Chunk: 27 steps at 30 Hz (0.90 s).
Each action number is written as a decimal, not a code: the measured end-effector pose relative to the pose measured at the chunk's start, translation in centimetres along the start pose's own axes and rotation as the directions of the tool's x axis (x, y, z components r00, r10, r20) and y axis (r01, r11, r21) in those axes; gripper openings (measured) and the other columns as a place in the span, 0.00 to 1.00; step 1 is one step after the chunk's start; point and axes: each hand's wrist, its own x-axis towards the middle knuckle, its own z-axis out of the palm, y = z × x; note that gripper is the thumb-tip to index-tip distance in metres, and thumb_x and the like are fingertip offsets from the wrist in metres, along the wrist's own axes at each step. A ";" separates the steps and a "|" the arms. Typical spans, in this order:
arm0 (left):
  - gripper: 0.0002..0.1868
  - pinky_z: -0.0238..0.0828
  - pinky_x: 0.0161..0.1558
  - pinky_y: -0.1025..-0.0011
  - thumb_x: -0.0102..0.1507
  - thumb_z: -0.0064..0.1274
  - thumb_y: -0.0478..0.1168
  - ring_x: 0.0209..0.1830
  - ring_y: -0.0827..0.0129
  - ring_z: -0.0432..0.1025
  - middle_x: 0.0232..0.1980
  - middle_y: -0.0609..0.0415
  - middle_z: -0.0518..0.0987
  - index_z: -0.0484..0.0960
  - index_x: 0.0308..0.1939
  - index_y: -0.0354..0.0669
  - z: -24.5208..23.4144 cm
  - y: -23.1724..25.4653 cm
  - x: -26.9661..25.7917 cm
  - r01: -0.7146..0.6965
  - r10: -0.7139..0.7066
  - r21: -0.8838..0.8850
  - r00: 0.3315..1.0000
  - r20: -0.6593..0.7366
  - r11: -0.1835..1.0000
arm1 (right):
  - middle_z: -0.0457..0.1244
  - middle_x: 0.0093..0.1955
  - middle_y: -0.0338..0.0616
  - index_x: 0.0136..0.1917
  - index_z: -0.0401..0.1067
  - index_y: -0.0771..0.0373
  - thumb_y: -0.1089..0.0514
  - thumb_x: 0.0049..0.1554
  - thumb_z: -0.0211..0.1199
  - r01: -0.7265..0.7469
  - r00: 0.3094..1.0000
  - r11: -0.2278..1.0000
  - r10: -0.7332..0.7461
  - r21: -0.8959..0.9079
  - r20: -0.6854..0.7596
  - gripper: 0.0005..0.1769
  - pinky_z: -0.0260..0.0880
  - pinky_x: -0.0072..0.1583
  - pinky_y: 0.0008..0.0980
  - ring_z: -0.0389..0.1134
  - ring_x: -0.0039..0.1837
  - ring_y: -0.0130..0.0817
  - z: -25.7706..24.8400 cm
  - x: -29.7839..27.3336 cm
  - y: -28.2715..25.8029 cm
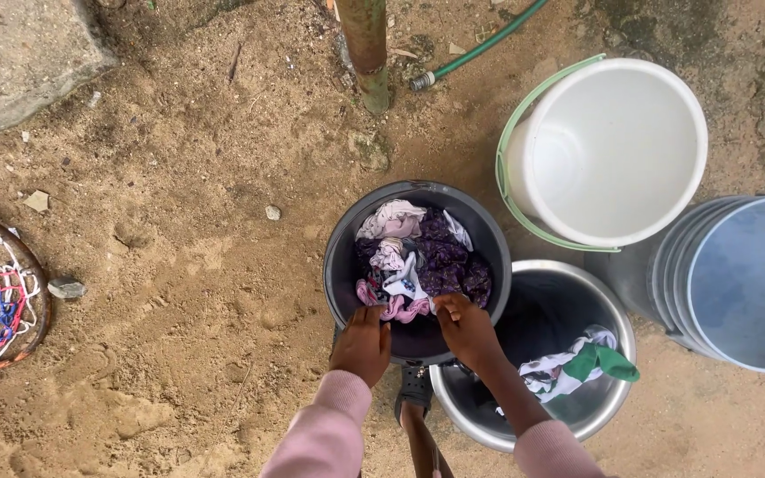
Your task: Hanging wet laundry items on an outdoor clothesline from buckets.
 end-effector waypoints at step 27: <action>0.31 0.41 0.77 0.53 0.64 0.52 0.39 0.78 0.43 0.51 0.74 0.35 0.62 0.64 0.70 0.29 5.5 -5.6 2.7 -0.222 0.126 0.433 0.963 0.240 0.874 | 0.71 0.59 0.48 0.61 0.73 0.59 0.59 0.61 0.56 -0.070 0.982 0.970 0.108 -0.232 0.158 0.16 0.71 0.64 0.38 0.72 0.63 0.43 5.6 2.3 3.7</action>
